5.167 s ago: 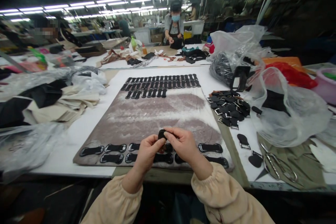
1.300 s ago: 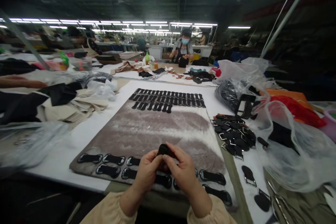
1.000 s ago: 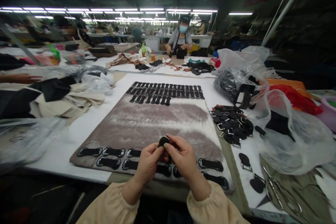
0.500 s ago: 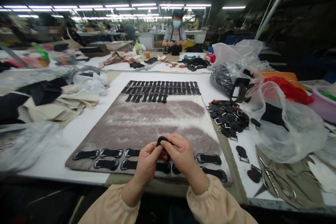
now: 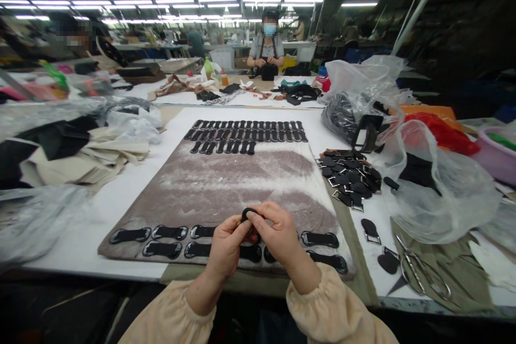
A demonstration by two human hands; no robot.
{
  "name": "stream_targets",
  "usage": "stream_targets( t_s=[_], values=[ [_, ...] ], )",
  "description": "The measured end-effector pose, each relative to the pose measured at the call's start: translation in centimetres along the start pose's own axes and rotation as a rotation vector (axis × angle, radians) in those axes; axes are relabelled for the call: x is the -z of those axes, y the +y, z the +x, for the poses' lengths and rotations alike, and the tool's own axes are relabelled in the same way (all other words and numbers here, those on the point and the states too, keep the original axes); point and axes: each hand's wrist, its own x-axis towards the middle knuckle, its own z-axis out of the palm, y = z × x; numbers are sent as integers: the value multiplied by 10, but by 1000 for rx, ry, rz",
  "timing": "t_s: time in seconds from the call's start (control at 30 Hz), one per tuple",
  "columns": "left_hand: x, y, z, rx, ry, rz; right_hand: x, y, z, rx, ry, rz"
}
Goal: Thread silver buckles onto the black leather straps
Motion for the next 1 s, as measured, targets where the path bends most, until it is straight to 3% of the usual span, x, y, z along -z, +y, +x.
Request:
stream_targets(
  t_s=[0.23,0.47,0.6,0.8,1.0],
  values=[
    [0,1,-2,-10,-20,41,2,-1,-1,11,-21,0],
    [-1,6,-4,-23,-100,147,7,-3,3,-89,-2,34],
    [0,3,-4,-49,-120,101,11,2,5,-106,28,59],
    [0,1,-2,-51,-62,60,14,2,5,-79,-10,30],
    [1,-1,0,-105,102,150,8,-1,6,-40,-38,-11]
  ],
)
